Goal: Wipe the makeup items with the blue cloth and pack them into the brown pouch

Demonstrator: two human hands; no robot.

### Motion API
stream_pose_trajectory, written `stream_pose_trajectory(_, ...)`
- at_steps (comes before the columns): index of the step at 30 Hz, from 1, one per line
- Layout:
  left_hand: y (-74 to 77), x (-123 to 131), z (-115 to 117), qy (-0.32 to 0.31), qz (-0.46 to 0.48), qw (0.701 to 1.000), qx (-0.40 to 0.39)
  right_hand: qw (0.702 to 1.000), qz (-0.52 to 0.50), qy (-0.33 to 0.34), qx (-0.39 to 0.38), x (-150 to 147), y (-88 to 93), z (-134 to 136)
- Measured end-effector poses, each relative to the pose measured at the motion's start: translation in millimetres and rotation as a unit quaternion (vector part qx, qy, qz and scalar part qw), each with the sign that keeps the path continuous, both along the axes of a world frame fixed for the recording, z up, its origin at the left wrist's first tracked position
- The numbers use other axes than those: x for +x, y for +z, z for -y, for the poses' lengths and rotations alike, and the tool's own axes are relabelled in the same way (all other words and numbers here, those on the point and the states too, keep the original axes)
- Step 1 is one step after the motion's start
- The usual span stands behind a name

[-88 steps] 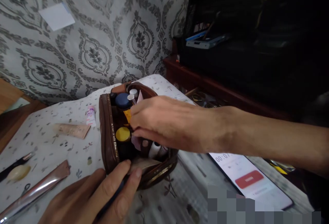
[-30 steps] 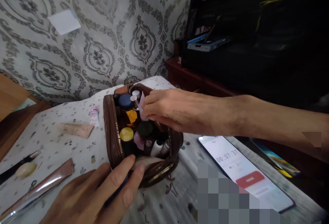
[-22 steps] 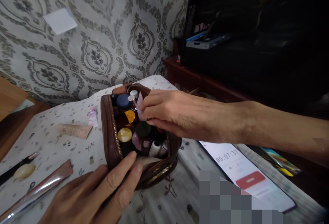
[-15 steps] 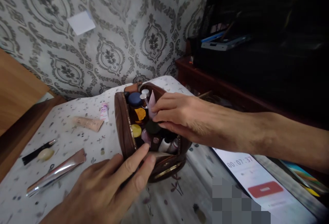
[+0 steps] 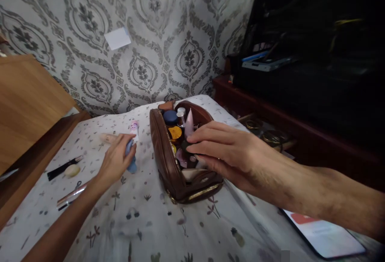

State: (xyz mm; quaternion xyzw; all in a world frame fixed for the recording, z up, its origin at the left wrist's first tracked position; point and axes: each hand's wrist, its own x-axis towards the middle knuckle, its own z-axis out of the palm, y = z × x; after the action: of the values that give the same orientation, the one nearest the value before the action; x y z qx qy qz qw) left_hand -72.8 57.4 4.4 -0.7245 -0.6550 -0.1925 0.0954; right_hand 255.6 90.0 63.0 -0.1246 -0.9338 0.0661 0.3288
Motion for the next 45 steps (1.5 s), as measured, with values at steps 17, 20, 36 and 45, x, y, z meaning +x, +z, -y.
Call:
stream_pose_trajectory(17,-36.6,-47,-136,0.276,0.029,0.93,-0.242,0.988,-0.049,-0.055,-0.137,11,-13.3,60)
stream_pose_trajectory(20,-33.9,-48,-131,0.275,0.034,0.932,-0.235,0.982,-0.017,0.006,-0.19,-12,-26.6,77)
stream_pose_trajectory(36,-12.4,-18,0,0.06,0.263,0.963,-0.025,0.873,-0.084,-0.069,-0.475,-136,-98.3,82)
stream_pose_trajectory(45,-25.8,12,80,0.008,0.295,0.951,-0.095,0.758,-0.196,-0.011,-0.622,-177,-129.7,83)
